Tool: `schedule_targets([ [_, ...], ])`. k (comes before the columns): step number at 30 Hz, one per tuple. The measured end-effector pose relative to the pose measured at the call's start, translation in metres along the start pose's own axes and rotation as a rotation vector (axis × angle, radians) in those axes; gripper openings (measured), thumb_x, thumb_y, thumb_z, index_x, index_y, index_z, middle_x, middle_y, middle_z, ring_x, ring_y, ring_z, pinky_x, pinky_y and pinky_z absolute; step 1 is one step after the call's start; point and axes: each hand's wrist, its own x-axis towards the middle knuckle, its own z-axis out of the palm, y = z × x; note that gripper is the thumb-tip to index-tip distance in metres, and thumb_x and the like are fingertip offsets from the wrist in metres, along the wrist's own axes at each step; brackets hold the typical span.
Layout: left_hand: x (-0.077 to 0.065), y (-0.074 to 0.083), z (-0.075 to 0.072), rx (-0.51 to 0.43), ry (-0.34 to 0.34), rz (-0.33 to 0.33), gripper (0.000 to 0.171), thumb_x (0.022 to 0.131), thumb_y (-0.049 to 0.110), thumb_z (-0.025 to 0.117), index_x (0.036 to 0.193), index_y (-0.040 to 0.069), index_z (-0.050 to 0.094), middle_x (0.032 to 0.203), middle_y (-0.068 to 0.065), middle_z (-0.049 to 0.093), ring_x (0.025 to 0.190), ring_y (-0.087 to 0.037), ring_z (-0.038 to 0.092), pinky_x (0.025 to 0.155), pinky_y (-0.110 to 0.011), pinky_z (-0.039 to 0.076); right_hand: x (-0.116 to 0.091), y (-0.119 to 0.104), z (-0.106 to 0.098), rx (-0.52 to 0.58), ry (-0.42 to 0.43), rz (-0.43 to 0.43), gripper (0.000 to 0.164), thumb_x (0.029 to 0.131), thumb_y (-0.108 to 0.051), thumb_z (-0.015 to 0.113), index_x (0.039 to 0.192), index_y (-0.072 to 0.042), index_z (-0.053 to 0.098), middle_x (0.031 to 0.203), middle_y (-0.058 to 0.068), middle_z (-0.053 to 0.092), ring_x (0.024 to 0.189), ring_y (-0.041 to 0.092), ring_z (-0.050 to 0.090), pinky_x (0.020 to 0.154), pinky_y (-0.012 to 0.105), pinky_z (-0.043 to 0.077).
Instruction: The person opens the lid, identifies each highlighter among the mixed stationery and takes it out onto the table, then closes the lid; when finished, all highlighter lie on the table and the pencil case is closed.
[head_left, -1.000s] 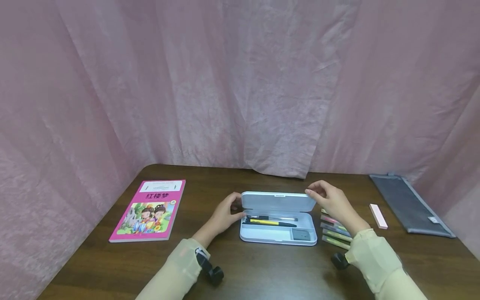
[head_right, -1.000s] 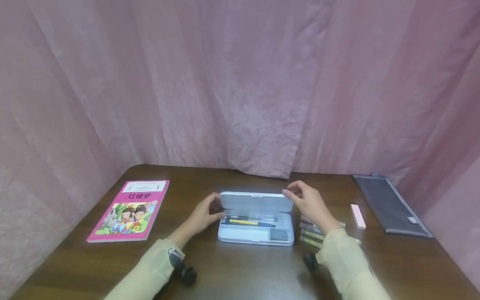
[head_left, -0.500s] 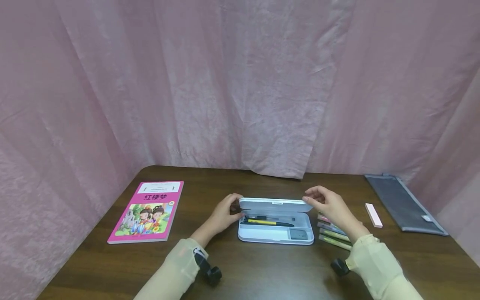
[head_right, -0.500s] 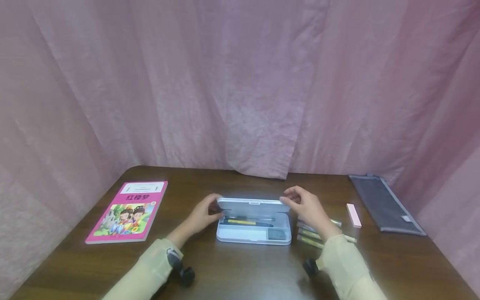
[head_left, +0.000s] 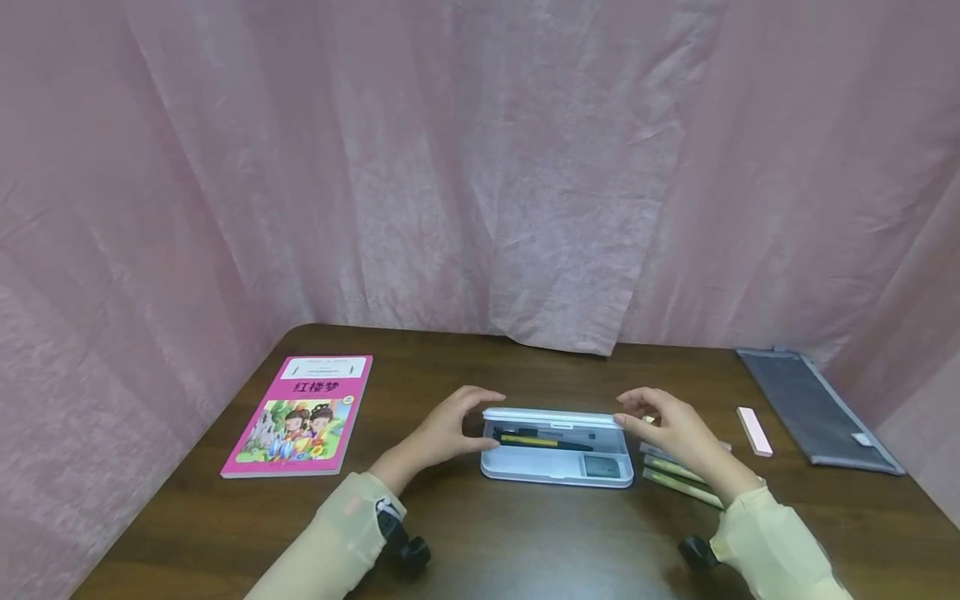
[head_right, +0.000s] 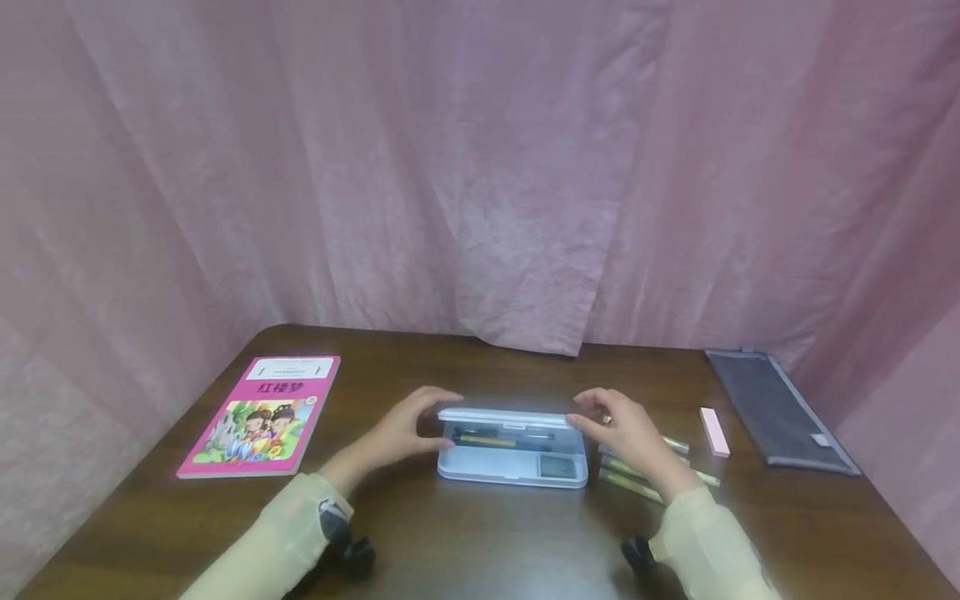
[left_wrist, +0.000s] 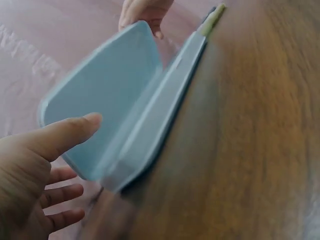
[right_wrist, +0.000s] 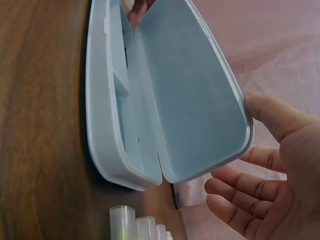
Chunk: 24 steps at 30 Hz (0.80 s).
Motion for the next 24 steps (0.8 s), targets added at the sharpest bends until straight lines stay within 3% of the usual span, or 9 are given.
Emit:
schedule_targets([
  [4,-0.001,0.009,-0.005,0.034,-0.059,0.037,0.071,0.075,0.037,0.082,0.137,0.022,0.051,0.135,0.001,0.051,0.127,-0.018,0.047,0.107,-0.046,0.042,-0.005,0.003,0.003,-0.021,0.003,-0.027,0.045,0.090,-0.039,0.066,0.119,-0.006,0.062,0.112,0.010,0.066,0.102,0.025,0.061,0.079,0.036,0.055],
  [11,-0.001,0.025,-0.008,0.062,-0.139,0.013,0.073,0.076,0.049,0.078,0.140,0.032,0.047,0.140,0.001,0.045,0.128,-0.019,0.045,0.106,-0.047,0.042,-0.012,0.008,0.009,-0.020,0.007,-0.073,0.045,0.088,-0.037,0.068,0.121,-0.006,0.061,0.120,0.013,0.063,0.112,0.034,0.060,0.087,0.048,0.055],
  [16,0.000,0.030,-0.004,0.104,-0.145,-0.008,0.069,0.078,0.055,0.072,0.139,0.035,0.046,0.143,-0.001,0.044,0.130,-0.022,0.044,0.105,-0.049,0.041,-0.015,0.012,0.014,-0.044,0.005,-0.110,0.047,0.087,-0.038,0.070,0.123,-0.009,0.060,0.122,0.011,0.062,0.114,0.034,0.060,0.088,0.048,0.055],
  [24,0.002,0.027,0.001,0.122,-0.156,-0.021,0.069,0.080,0.058,0.068,0.140,0.031,0.047,0.145,-0.003,0.043,0.133,-0.025,0.042,0.106,-0.053,0.040,-0.018,0.016,0.018,-0.103,0.026,-0.167,0.048,0.083,-0.039,0.073,0.121,-0.011,0.061,0.120,0.009,0.064,0.109,0.031,0.061,0.087,0.051,0.053],
])
